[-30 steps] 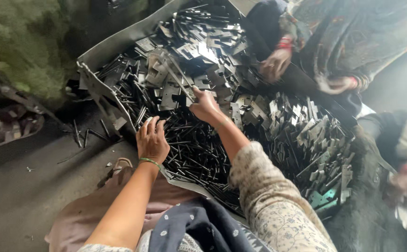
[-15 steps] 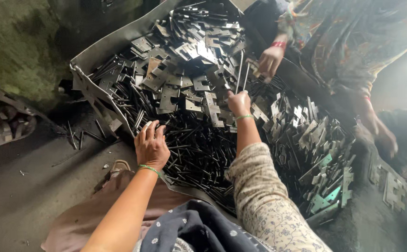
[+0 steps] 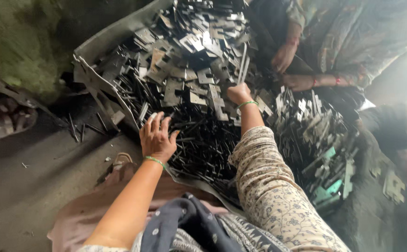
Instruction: The person sits on the floor and sorts small metal brackets and rods from a large bin. They pick up items by hand, inspect them, and place them back into the bin or into a separate pile. The task involves repetitive handling of metal hardware components.
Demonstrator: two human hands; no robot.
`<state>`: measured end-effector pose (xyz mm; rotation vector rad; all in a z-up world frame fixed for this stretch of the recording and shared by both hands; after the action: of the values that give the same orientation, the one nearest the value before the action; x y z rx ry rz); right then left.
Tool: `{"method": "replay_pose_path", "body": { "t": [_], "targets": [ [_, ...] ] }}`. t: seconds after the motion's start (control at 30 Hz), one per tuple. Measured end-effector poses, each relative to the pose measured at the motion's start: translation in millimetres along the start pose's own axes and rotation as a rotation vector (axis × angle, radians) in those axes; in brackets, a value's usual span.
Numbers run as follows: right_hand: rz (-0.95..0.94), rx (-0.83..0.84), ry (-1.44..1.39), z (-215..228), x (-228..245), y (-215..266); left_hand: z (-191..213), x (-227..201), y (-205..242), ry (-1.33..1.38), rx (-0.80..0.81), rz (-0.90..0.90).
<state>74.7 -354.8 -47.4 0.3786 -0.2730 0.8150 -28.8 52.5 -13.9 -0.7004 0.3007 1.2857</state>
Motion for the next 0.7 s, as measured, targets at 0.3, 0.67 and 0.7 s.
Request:
{"method": "replay_pose_path", "body": {
  "t": [0.3,0.67,0.7],
  "targets": [
    [0.307,0.100,0.125,13,10,129,2,-2,-2,-0.018,0.016,0.001],
    [0.274,0.192,0.213,67,-7,305,0,-2,6,-0.025,-0.012,-0.032],
    [0.321,0.179,0.223,69,-8,314,2,-2,1,-0.024,-0.036,-0.048]
  ]
}}
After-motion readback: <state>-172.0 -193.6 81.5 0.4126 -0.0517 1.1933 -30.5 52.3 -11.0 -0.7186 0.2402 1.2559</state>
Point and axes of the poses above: each hand's wrist, its own y-axis away from the middle knuckle, its own z-axis out of the back of the hand, x = y × z, the point moved 5 cm from there along -y, towards the middle knuckle, and after that the axes turned 9 degrees about z, right-handed, at the moved point
